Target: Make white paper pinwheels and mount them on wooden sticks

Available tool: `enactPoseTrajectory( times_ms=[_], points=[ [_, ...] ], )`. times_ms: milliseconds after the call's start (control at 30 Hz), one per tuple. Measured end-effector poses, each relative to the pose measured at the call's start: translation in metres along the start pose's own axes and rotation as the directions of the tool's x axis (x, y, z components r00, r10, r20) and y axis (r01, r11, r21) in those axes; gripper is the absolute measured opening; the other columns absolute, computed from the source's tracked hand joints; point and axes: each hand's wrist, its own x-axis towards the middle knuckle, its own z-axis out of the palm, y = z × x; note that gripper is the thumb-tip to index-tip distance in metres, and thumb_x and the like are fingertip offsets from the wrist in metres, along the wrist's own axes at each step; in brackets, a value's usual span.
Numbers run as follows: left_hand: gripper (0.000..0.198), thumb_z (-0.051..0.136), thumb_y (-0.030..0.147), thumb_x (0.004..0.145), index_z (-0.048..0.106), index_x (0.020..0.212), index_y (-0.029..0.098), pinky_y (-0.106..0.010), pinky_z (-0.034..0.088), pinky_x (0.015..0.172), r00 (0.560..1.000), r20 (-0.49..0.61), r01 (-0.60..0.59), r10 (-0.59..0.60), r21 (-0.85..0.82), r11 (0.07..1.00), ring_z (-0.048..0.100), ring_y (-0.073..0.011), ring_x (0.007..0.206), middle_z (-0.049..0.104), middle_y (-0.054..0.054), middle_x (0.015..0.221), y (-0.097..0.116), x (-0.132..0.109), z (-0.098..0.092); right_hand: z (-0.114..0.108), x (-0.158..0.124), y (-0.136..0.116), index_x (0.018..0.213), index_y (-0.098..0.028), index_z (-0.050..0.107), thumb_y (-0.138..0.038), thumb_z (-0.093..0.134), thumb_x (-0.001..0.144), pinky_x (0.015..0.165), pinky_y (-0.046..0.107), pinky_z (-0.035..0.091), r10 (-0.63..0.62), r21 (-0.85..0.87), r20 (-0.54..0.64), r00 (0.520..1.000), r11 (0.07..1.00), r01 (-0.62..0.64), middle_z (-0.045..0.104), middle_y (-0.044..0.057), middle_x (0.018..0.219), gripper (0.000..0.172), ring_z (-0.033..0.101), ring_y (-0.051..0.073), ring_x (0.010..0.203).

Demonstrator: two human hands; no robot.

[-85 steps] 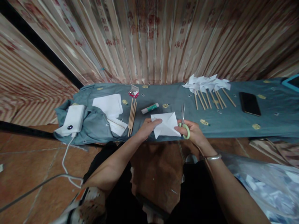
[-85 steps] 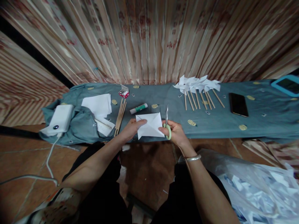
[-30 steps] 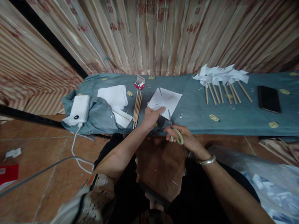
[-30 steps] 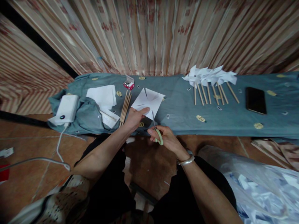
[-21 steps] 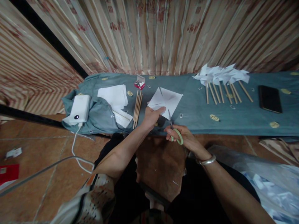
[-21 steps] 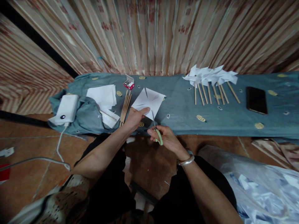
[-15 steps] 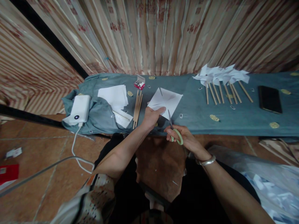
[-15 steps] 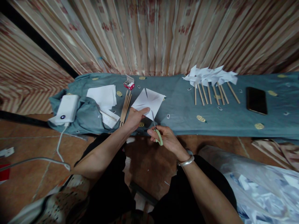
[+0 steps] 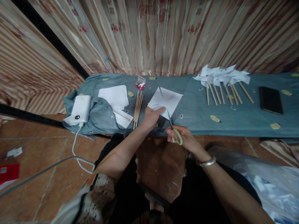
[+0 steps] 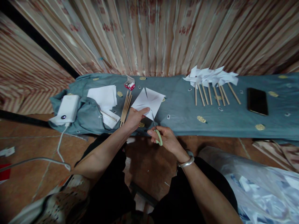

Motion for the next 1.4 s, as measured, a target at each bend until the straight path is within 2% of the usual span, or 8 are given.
enactPoseTrajectory(
  times_ms=[267,500,700,1033,1400],
  points=[
    [0.026,0.079,0.027,0.050,0.065,0.067,0.014,-0.026,0.045,0.062,1.000,0.017,0.001,0.000,-0.042,0.999,0.058,-0.0132,0.060,0.066,0.000,0.065,0.000,0.001,0.000,0.001,0.001,0.001,0.071,-0.018,0.064,-0.071,0.072,0.061,0.047,0.023,0.039,0.041,0.026,-0.013,0.999,0.999,-0.040,0.060,-0.002,0.053,0.054,0.050,0.009,0.048],
    [0.027,0.079,0.027,0.050,0.066,0.070,0.014,-0.025,0.043,0.059,1.000,0.010,0.023,-0.023,0.009,1.000,0.058,-0.0138,0.062,0.066,0.000,0.067,-0.002,-0.001,0.001,-0.002,0.000,0.003,0.074,-0.019,0.065,-0.066,0.072,0.067,0.049,0.023,0.040,-0.001,0.006,-0.025,1.000,1.000,0.001,0.062,-0.001,0.057,0.048,0.053,0.010,0.051],
    [0.027,0.078,0.026,0.052,0.067,0.073,0.014,-0.025,0.043,0.059,1.000,0.019,0.020,-0.020,0.004,1.000,0.058,-0.0135,0.062,0.066,0.000,0.067,-0.002,-0.001,0.000,-0.001,0.003,0.007,0.074,-0.018,0.065,-0.067,0.074,0.063,0.046,0.022,0.039,0.031,0.025,-0.027,0.999,0.999,-0.030,0.061,-0.002,0.054,0.050,0.051,0.009,0.048],
    [0.030,0.079,0.024,0.053,0.067,0.078,0.014,-0.025,0.045,0.061,0.999,0.043,0.020,-0.019,-0.013,1.000,0.059,-0.0141,0.065,0.069,-0.001,0.072,-0.005,-0.002,0.001,-0.001,0.003,0.008,0.072,-0.018,0.065,-0.064,0.075,0.064,0.046,0.022,0.039,0.011,0.017,-0.059,0.998,1.000,-0.010,0.061,-0.002,0.053,0.048,0.052,0.010,0.048],
    [0.027,0.078,0.027,0.052,0.066,0.073,0.015,-0.025,0.042,0.058,0.999,0.037,0.033,-0.033,-0.009,0.999,0.056,-0.0132,0.061,0.066,0.000,0.068,-0.005,-0.002,0.001,0.001,0.004,0.007,0.071,-0.019,0.065,-0.063,0.078,0.060,0.045,0.024,0.041,0.013,0.029,-0.072,0.997,1.000,-0.011,0.060,-0.003,0.051,0.048,0.052,0.010,0.046]
  ],
)
